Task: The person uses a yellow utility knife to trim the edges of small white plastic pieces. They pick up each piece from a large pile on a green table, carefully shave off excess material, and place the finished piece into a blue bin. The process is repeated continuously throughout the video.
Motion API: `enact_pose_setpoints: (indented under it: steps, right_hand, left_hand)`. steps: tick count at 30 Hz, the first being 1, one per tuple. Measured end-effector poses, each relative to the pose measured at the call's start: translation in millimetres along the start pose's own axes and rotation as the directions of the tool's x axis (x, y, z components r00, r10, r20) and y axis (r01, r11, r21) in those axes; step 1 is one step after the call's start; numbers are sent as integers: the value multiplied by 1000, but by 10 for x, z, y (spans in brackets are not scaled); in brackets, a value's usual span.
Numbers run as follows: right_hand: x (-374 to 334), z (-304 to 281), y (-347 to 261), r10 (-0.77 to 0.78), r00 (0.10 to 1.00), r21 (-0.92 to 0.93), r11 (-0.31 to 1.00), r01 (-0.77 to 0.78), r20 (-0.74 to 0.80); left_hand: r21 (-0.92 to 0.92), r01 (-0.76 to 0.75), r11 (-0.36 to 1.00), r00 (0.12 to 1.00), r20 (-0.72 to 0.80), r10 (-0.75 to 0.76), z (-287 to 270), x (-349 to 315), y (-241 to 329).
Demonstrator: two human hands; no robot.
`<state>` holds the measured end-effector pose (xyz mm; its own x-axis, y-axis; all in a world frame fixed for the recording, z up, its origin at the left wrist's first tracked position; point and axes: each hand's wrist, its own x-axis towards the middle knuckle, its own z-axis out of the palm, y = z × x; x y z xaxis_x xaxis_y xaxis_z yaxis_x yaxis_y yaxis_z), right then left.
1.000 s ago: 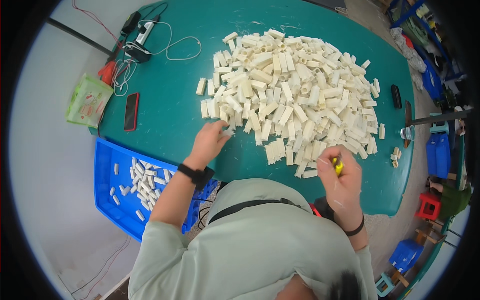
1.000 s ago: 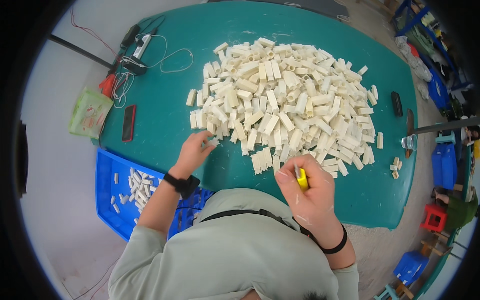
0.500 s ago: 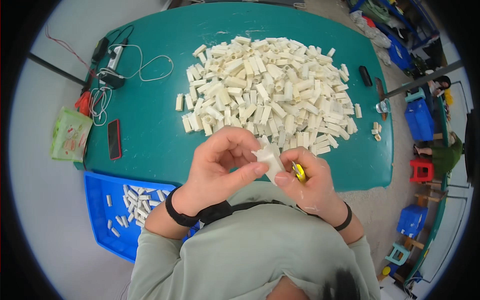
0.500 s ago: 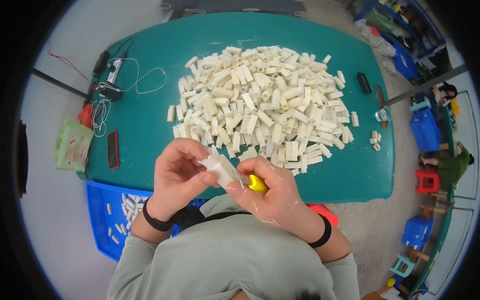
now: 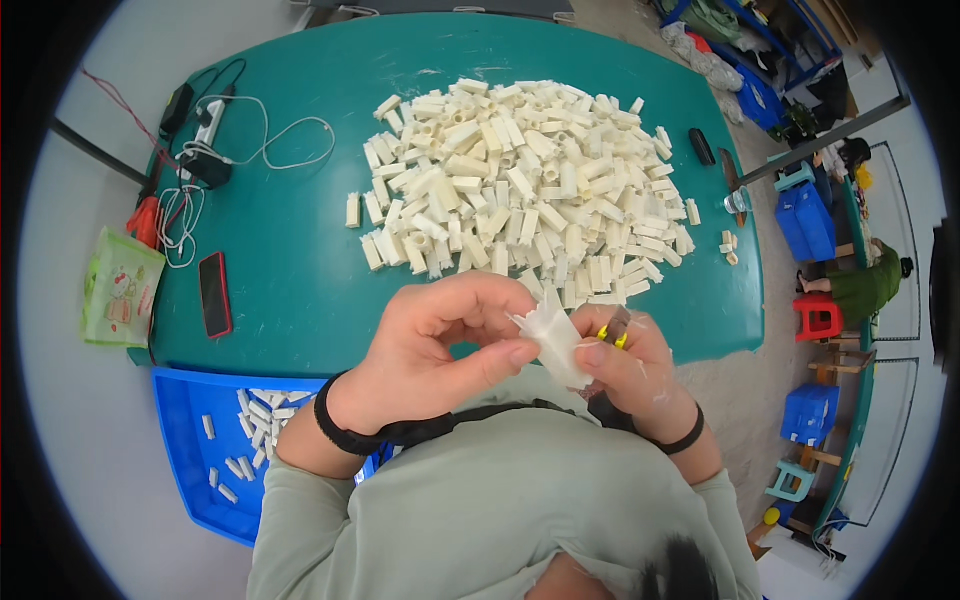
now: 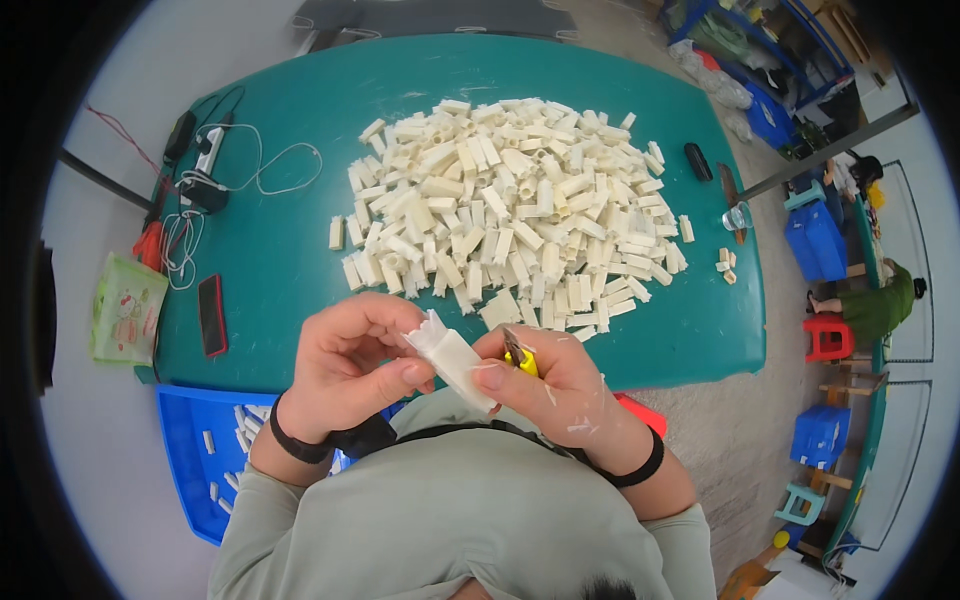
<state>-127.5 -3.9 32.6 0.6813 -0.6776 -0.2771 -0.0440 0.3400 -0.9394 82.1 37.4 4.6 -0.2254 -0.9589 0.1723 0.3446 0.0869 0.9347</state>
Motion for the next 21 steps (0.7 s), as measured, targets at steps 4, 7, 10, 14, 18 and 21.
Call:
enact_pose_setpoints:
  steps: [4, 7, 10, 14, 18, 21]
  right_hand:
    - [33, 25, 55, 108, 993, 143, 983, -113, 37]
    - [66, 95, 68, 173, 985, 239, 956, -173, 20]
    - [124, -9, 141, 68, 978, 328, 935, -132, 199]
    - [152, -55, 213, -258, 964, 237, 943, 235, 69]
    - [76, 94, 156, -316, 914, 16, 944, 331, -253]
    - [196, -118, 241, -343, 915, -168, 935, 311, -213]
  left_hand:
    - [127, -113, 985, 993, -31, 118, -62, -83, 54]
    - [294, -198, 935, 980, 58, 189, -159, -65, 68]
    - [367, -275, 889, 961, 90, 261, -159, -38, 59]
    - [397, -360, 845, 896, -106, 432, -64, 21, -88]
    - [524, -168, 835, 922, -217, 322, 137, -4, -78]
    - [453, -179, 873, 915, -249, 317, 193, 53, -152]
